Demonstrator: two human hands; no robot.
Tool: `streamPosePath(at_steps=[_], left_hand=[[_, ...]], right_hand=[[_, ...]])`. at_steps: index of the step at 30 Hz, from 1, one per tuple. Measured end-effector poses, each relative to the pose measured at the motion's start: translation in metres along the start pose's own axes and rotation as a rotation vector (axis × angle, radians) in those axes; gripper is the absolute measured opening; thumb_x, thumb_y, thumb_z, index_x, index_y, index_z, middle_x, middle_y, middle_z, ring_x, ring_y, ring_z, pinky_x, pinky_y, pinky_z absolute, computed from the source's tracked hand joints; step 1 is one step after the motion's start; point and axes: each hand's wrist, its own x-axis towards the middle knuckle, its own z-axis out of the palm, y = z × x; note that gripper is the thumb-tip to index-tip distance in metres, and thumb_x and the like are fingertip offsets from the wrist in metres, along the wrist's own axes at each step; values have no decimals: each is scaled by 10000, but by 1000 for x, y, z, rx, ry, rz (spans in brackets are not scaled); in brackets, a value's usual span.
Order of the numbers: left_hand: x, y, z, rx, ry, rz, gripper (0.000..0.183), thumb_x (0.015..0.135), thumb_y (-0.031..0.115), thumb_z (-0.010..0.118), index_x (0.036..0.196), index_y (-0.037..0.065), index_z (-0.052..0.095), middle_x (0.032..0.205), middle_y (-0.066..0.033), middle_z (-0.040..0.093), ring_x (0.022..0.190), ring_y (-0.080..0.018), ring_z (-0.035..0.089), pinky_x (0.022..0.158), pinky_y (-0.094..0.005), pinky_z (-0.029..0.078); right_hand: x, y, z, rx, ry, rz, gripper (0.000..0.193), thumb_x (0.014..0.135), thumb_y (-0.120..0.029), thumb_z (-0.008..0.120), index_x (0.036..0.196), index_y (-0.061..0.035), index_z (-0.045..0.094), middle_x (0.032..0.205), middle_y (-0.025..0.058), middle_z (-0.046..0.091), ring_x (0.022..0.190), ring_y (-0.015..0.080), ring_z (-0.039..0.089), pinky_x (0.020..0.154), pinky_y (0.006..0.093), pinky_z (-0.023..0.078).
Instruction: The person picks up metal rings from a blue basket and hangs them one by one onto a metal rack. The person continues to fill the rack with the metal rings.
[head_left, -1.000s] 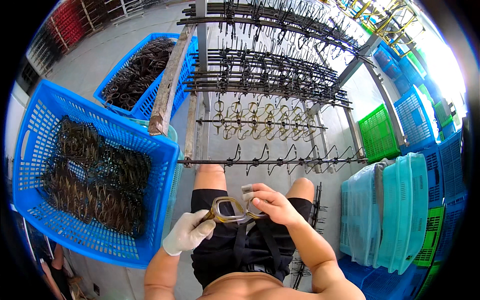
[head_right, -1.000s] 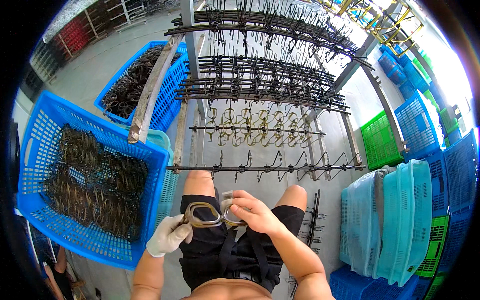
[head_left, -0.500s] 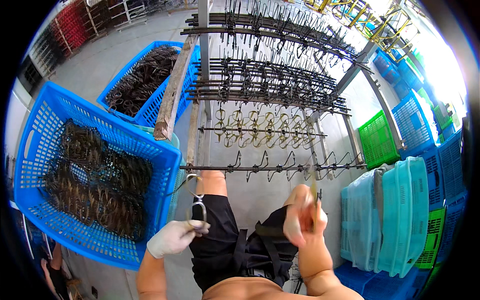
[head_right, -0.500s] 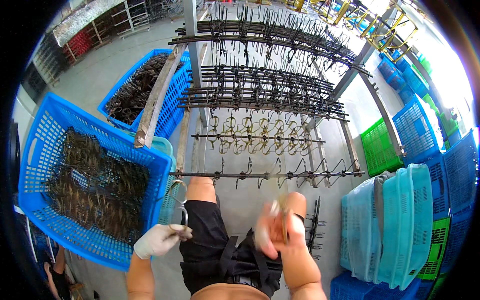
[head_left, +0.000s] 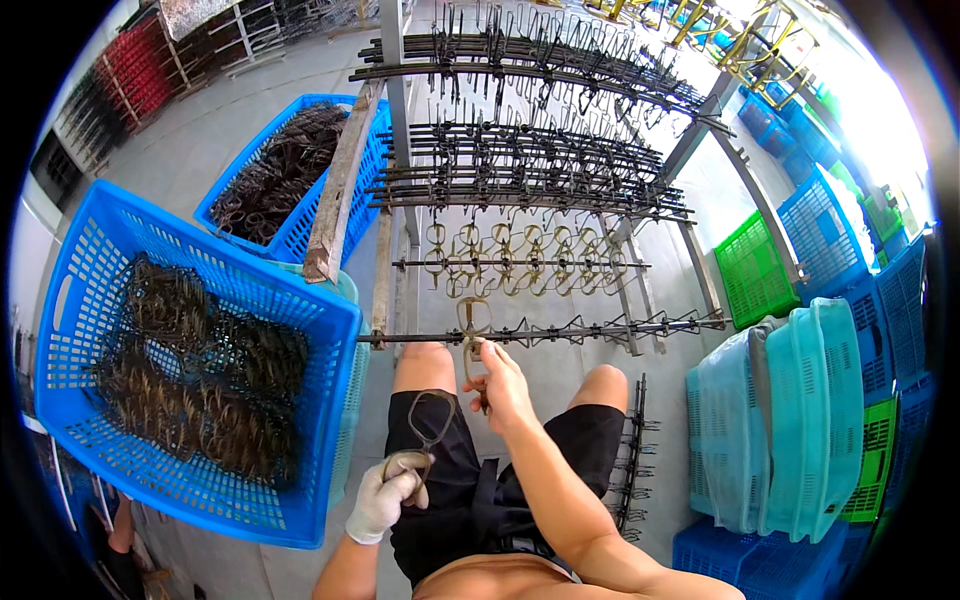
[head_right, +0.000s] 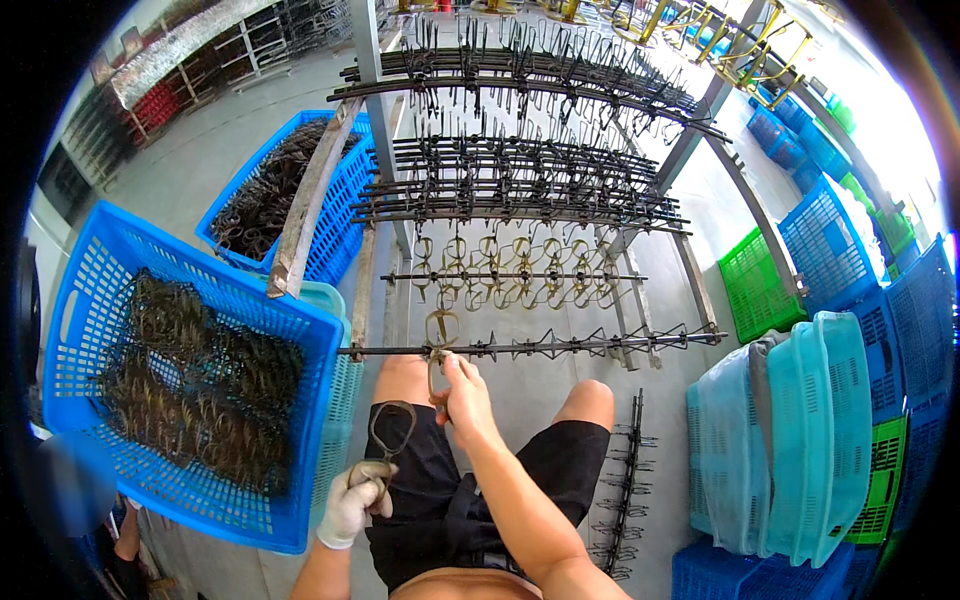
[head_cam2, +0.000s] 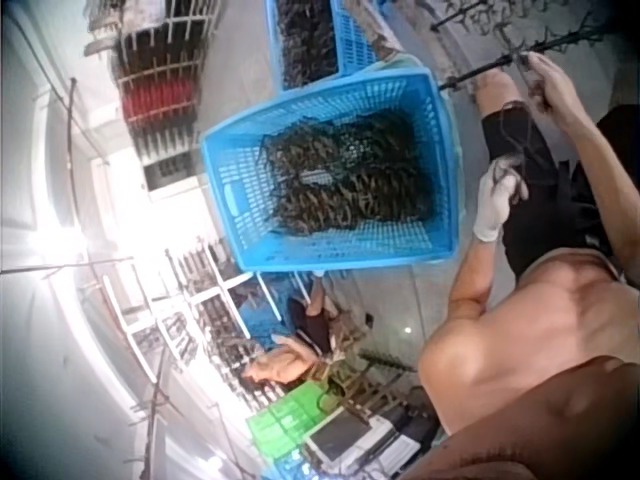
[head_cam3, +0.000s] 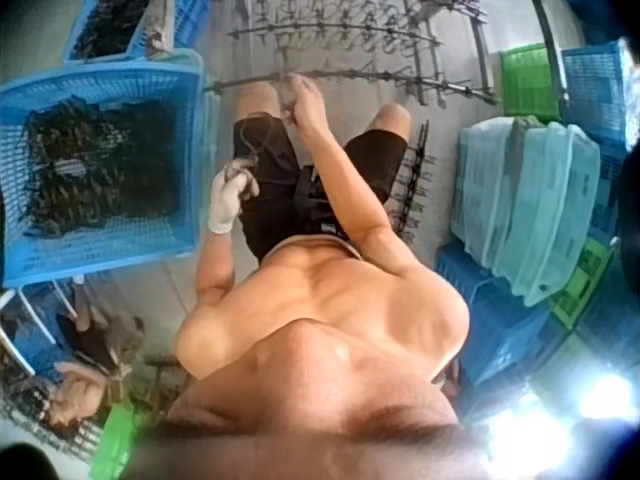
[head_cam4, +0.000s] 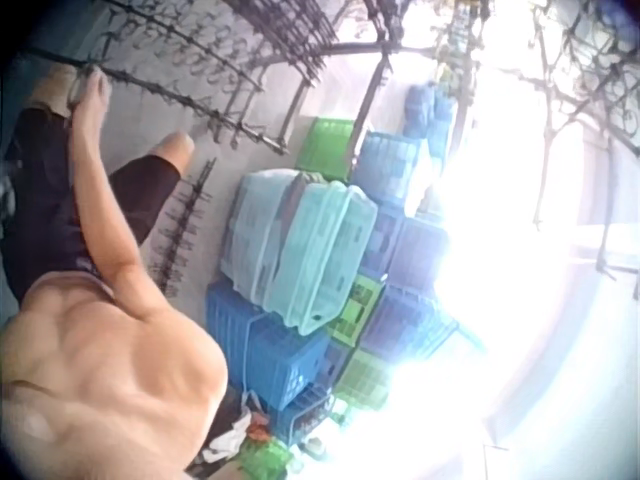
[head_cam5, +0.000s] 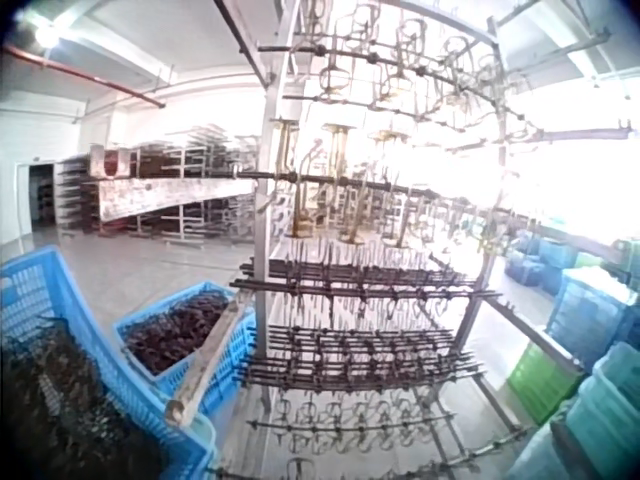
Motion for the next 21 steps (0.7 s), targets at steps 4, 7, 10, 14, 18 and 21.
streamPosePath(at_steps=[4,7,10,14,18,21], left_hand=[[3,7,-7,31,76,41,268,845,161,473,1022,-25,549,638,-96,588,465,-94,443,447,-212,353],[0,12,-11,42,103,33,217,868,147,460,987,-16,540,672,-97,588,472,-86,438,455,-208,361],[2,16,-13,11,120,13,207,886,105,432,1003,-34,533,704,-102,587,478,-79,424,464,-202,362],[8,22,-13,52,52,50,206,886,93,429,1016,-23,539,715,-93,598,481,-77,438,462,-199,366],[9,33,-16,170,-89,-2,211,884,67,430,1003,-17,582,729,-73,626,519,-75,491,484,-203,384],[11,49,-21,387,-377,-44,232,828,40,462,952,-35,643,740,-97,656,614,-129,595,556,-254,475]], right_hand=[[19,23,7,65,47,-241,234,923,-311,519,959,-81,539,819,23,524,538,82,436,376,223,313],[30,40,8,121,121,-387,218,889,-270,567,903,-55,529,662,22,491,459,73,410,341,226,297],[31,39,9,112,199,-416,256,873,-258,598,928,-12,552,651,29,487,479,93,454,356,246,342],[21,24,13,160,168,-178,326,879,-266,591,1045,14,569,685,32,512,547,109,483,470,253,410],[14,24,-7,-270,154,-469,466,854,-250,605,1217,22,497,1187,164,427,1062,252,460,940,386,368],[-49,-12,-12,-672,-177,-968,459,802,-184,642,1190,10,490,1218,210,390,1142,353,393,991,413,317]])
